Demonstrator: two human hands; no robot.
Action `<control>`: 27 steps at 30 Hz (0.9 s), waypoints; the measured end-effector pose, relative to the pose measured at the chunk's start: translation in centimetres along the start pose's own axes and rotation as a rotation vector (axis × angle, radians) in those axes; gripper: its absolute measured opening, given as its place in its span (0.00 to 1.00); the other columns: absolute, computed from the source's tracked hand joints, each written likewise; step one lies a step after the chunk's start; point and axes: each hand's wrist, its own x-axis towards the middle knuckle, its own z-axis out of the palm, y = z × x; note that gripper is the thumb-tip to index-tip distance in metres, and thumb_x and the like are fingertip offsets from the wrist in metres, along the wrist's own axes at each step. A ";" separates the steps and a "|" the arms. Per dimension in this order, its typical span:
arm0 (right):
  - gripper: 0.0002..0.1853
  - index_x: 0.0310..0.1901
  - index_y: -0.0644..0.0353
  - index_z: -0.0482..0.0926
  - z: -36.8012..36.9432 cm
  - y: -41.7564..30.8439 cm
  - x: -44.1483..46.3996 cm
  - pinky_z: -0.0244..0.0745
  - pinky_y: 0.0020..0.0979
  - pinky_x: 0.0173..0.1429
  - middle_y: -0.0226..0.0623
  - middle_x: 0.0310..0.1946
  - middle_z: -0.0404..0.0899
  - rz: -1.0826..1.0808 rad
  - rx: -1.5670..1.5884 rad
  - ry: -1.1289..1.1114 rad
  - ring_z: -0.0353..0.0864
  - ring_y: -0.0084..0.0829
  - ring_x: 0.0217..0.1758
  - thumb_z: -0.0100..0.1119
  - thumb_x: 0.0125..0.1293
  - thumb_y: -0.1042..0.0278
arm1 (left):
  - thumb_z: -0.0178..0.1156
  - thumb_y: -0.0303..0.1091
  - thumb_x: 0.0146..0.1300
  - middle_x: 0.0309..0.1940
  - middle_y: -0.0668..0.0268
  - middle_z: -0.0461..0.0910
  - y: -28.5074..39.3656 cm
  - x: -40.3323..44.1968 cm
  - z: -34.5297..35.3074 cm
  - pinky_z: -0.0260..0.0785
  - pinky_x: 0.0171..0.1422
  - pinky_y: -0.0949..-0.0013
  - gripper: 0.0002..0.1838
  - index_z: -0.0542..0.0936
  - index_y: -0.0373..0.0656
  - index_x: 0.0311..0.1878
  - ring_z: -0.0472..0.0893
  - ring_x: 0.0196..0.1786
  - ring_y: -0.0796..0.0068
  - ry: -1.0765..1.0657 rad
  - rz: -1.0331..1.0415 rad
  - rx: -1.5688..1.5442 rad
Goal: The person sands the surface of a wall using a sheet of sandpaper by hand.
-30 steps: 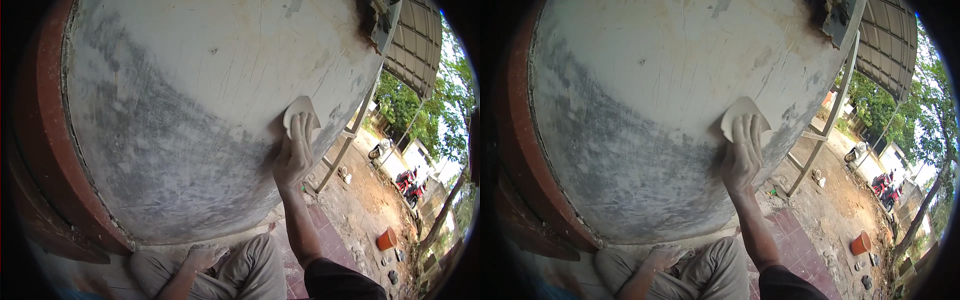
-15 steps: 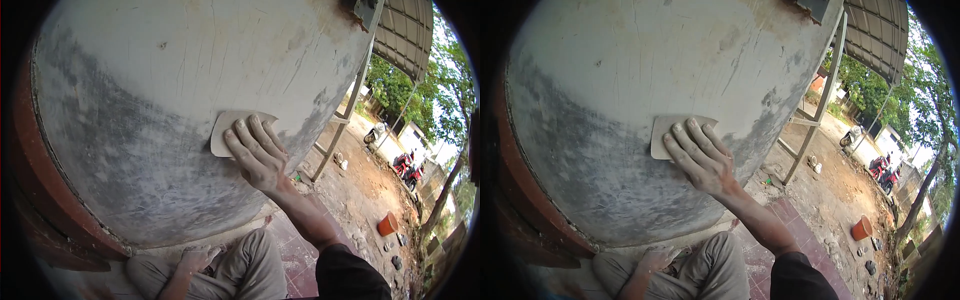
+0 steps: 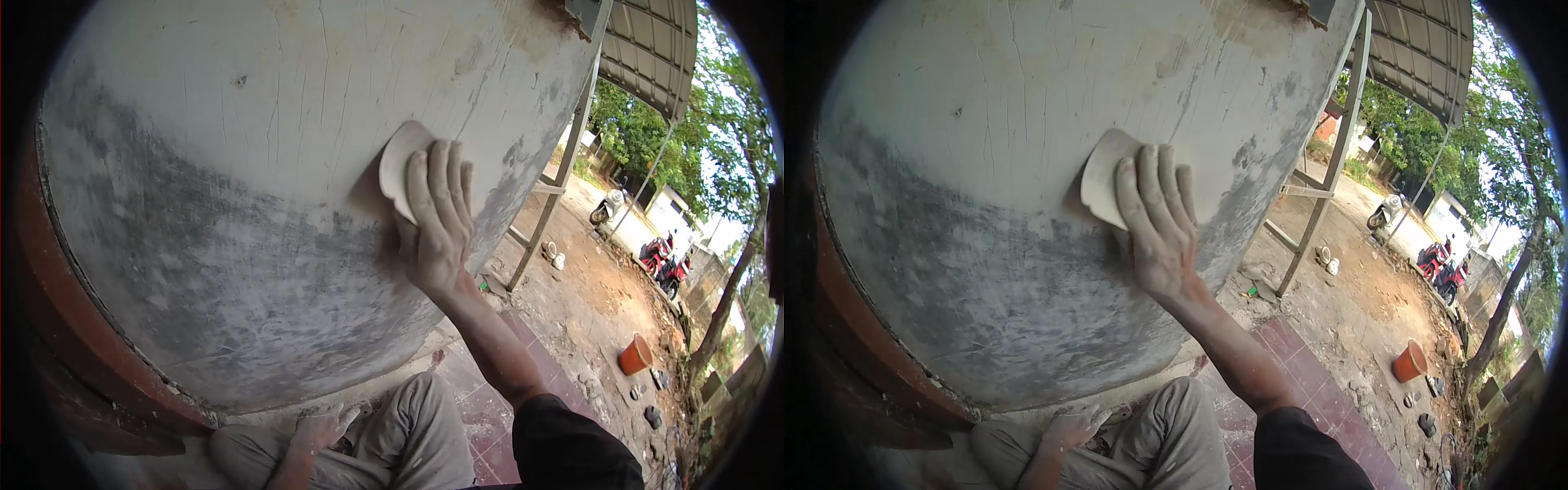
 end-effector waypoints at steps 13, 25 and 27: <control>0.27 0.70 0.36 0.71 -0.6 1.2 -1.8 0.35 0.56 0.82 0.39 0.75 0.61 0.168 0.018 -0.055 0.49 0.52 0.81 0.58 0.69 0.55 | 0.42 0.64 0.72 0.61 0.50 0.76 -3.5 1.3 3.4 0.67 0.67 0.51 0.36 0.73 0.44 0.67 0.76 0.63 0.48 0.037 0.205 0.056; 0.25 0.67 0.65 0.71 -0.7 2.3 -3.3 0.40 0.61 0.78 0.58 0.73 0.60 0.293 -0.035 0.044 0.48 0.63 0.79 0.48 0.72 0.64 | 0.40 0.67 0.71 0.50 0.43 0.82 -0.2 0.1 1.3 0.72 0.60 0.47 0.37 0.78 0.44 0.61 0.81 0.55 0.42 0.015 0.080 -0.059; 0.27 0.68 0.55 0.72 -0.5 1.6 -5.4 0.44 0.60 0.78 0.51 0.73 0.63 0.069 -0.056 -0.080 0.52 0.58 0.79 0.57 0.70 0.56 | 0.41 0.67 0.71 0.48 0.43 0.82 -0.3 0.3 1.6 0.73 0.59 0.46 0.36 0.78 0.44 0.60 0.81 0.53 0.42 0.004 0.058 -0.059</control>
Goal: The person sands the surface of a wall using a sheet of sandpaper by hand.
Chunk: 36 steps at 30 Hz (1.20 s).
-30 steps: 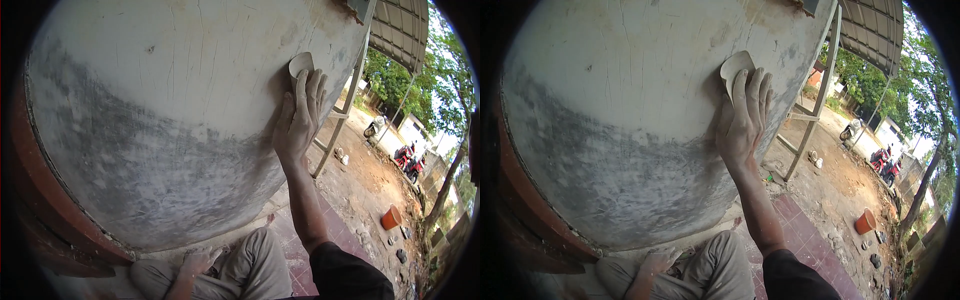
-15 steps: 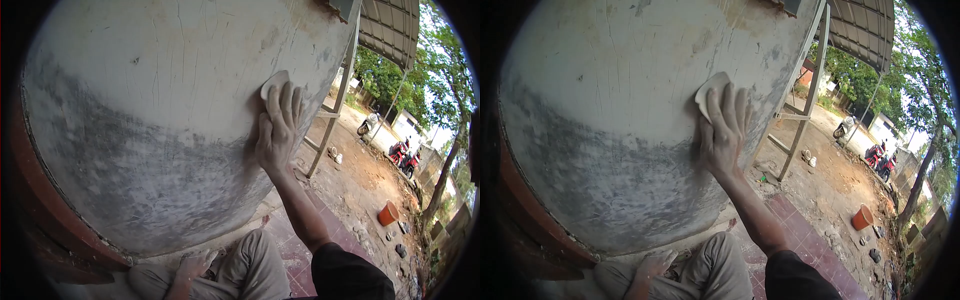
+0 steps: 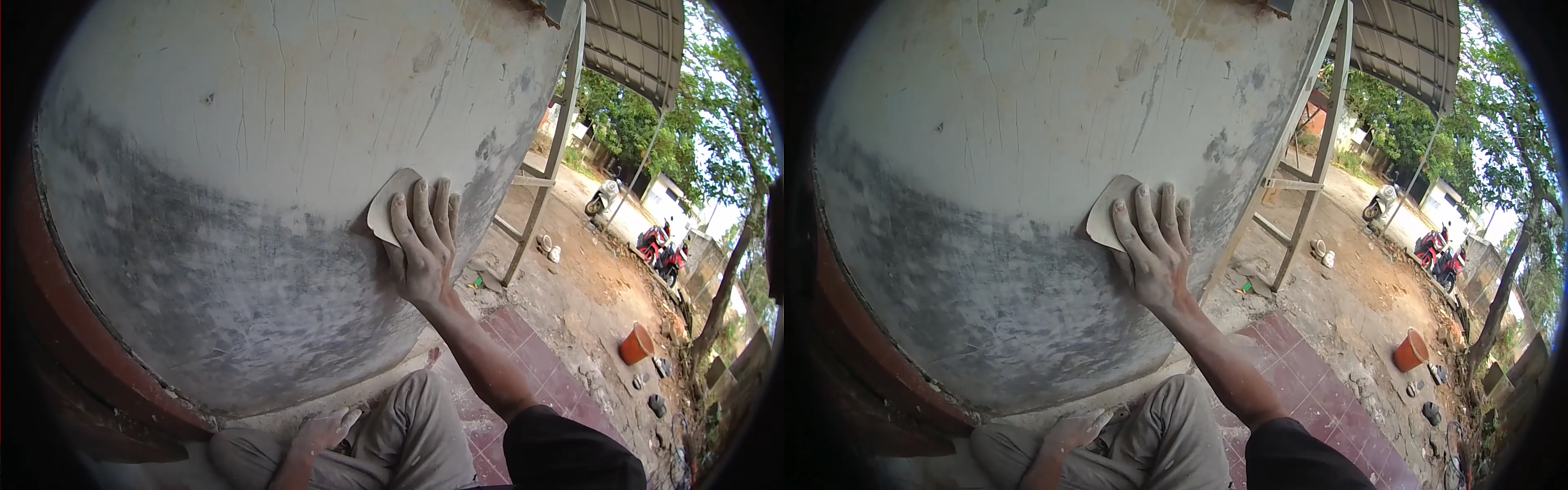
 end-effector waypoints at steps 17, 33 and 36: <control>0.25 0.68 0.63 0.71 -0.9 1.8 -0.4 0.39 0.53 0.81 0.51 0.73 0.63 0.440 0.010 0.137 0.51 0.55 0.80 0.50 0.71 0.71 | 0.40 0.70 0.70 0.51 0.42 0.81 -4.4 1.3 4.1 0.71 0.63 0.47 0.40 0.75 0.41 0.63 0.79 0.57 0.40 0.005 0.123 0.073; 0.21 0.63 0.55 0.78 -1.7 -0.2 -2.4 0.27 0.55 0.81 0.35 0.68 0.73 0.149 -0.138 -0.047 0.54 0.52 0.80 0.56 0.70 0.63 | 0.43 0.63 0.73 0.52 0.52 0.83 -1.8 1.2 2.1 0.73 0.58 0.50 0.32 0.75 0.46 0.64 0.82 0.54 0.46 -0.070 -0.011 0.164; 0.19 0.62 0.55 0.79 -2.1 2.6 -1.7 0.22 0.54 0.81 0.34 0.67 0.75 0.312 -0.175 0.086 0.54 0.50 0.80 0.53 0.71 0.66 | 0.43 0.63 0.73 0.51 0.51 0.83 -2.8 1.3 3.2 0.73 0.58 0.49 0.33 0.76 0.45 0.62 0.82 0.54 0.47 -0.084 0.061 0.240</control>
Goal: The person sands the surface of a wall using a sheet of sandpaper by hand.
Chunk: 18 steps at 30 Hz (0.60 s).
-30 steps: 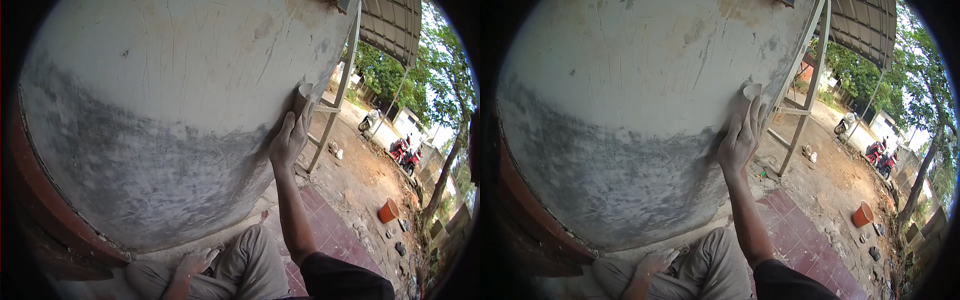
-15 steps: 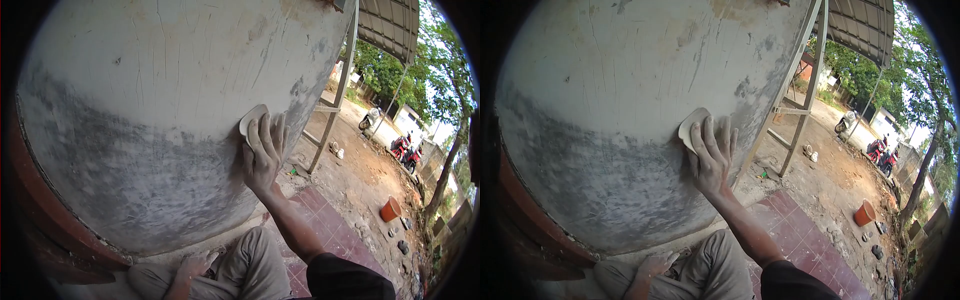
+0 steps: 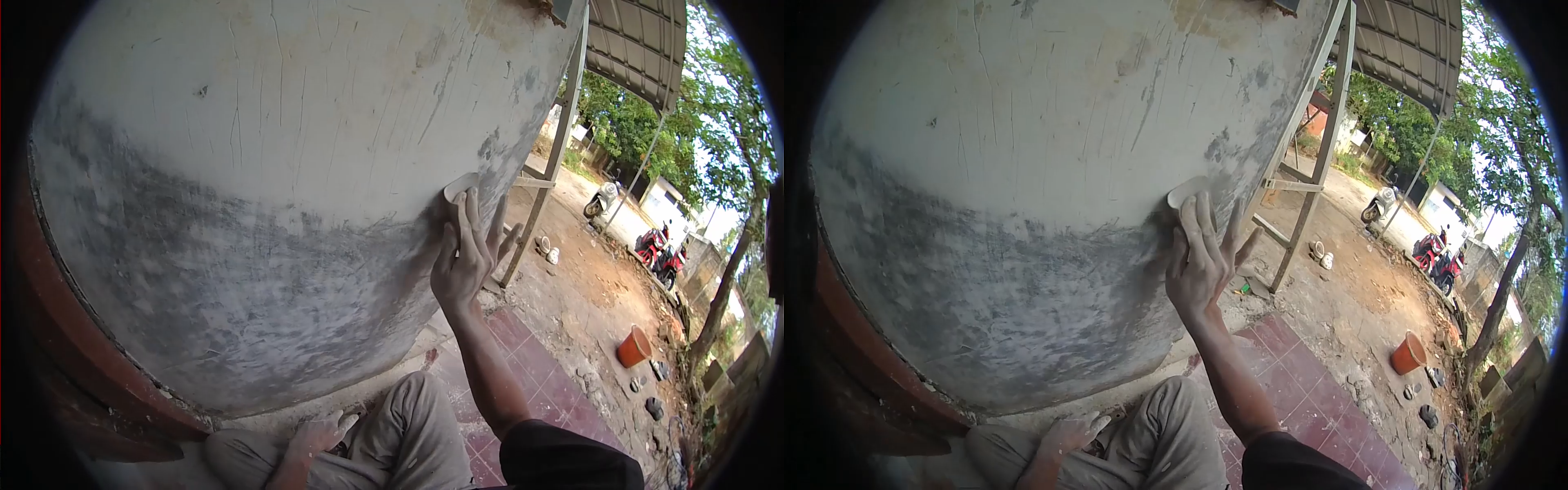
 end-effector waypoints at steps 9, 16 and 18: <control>0.20 0.61 0.50 0.80 -0.5 -2.6 -0.9 0.22 0.57 0.81 0.27 0.63 0.79 -0.215 -0.001 -0.063 0.57 0.49 0.79 0.60 0.66 0.67 | 0.39 0.69 0.70 0.50 0.40 0.81 2.8 -1.3 -4.1 0.71 0.62 0.45 0.41 0.75 0.41 0.65 0.79 0.56 0.40 -0.075 -0.136 -0.179; 0.20 0.61 0.61 0.78 0.4 -3.9 -1.1 0.41 0.53 0.80 0.38 0.64 0.77 0.017 0.248 0.031 0.63 0.48 0.76 0.57 0.69 0.68 | 0.40 0.69 0.70 0.48 0.40 0.82 2.4 -1.3 -4.1 0.72 0.61 0.45 0.40 0.76 0.40 0.63 0.80 0.55 0.41 -0.076 -0.114 -0.171; 0.20 0.61 0.54 0.80 -0.5 -4.7 -2.4 0.40 0.51 0.80 0.37 0.64 0.77 -0.210 0.151 -0.132 0.65 0.46 0.75 0.59 0.67 0.68 | 0.41 0.69 0.70 0.48 0.40 0.82 2.8 -1.3 -4.6 0.72 0.60 0.45 0.40 0.76 0.39 0.63 0.80 0.55 0.41 -0.080 -0.118 -0.140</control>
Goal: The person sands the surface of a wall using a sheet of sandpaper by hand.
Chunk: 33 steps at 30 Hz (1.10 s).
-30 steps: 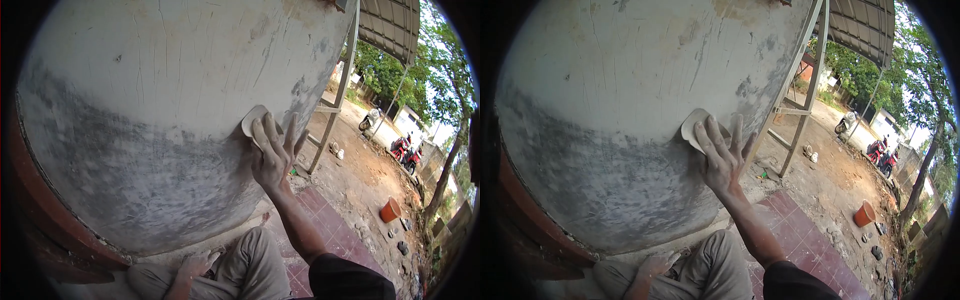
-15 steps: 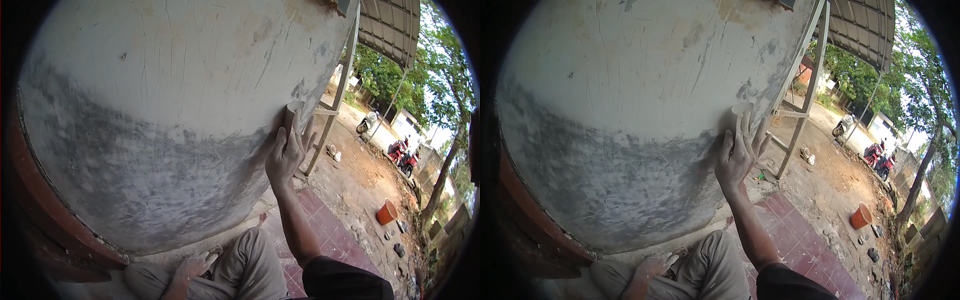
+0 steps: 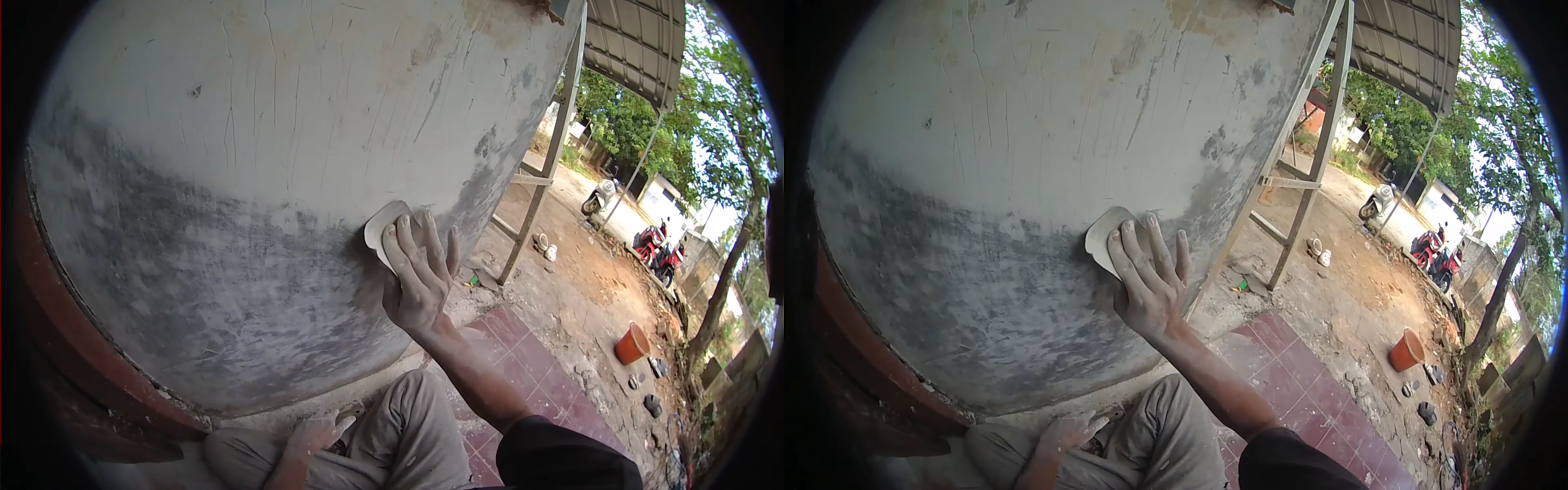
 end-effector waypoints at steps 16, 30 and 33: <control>0.22 0.63 0.72 0.74 0.7 4.0 3.8 0.45 0.52 0.80 0.48 0.68 0.71 0.413 0.056 0.296 0.52 0.50 0.80 0.48 0.71 0.73 | 0.50 0.61 0.69 0.50 0.45 0.82 -3.1 0.8 3.0 0.73 0.60 0.49 0.34 0.74 0.42 0.66 0.81 0.55 0.46 0.054 0.107 0.099; 0.21 0.63 0.49 0.79 2.6 2.0 4.8 0.45 0.54 0.80 0.33 0.69 0.72 0.114 0.042 0.291 0.53 0.59 0.78 0.60 0.69 0.60 | 0.52 0.61 0.68 0.53 0.42 0.80 -3.9 1.4 3.0 0.70 0.63 0.47 0.37 0.69 0.42 0.70 0.79 0.58 0.44 -0.004 0.060 0.066; 0.23 0.64 0.41 0.78 1.9 1.2 3.4 0.44 0.55 0.81 0.29 0.69 0.72 -0.103 -0.018 0.129 0.56 0.54 0.78 0.62 0.67 0.59 | 0.52 0.62 0.67 0.54 0.44 0.80 -3.8 1.6 2.9 0.70 0.63 0.47 0.38 0.69 0.42 0.70 0.79 0.59 0.44 0.003 0.029 0.126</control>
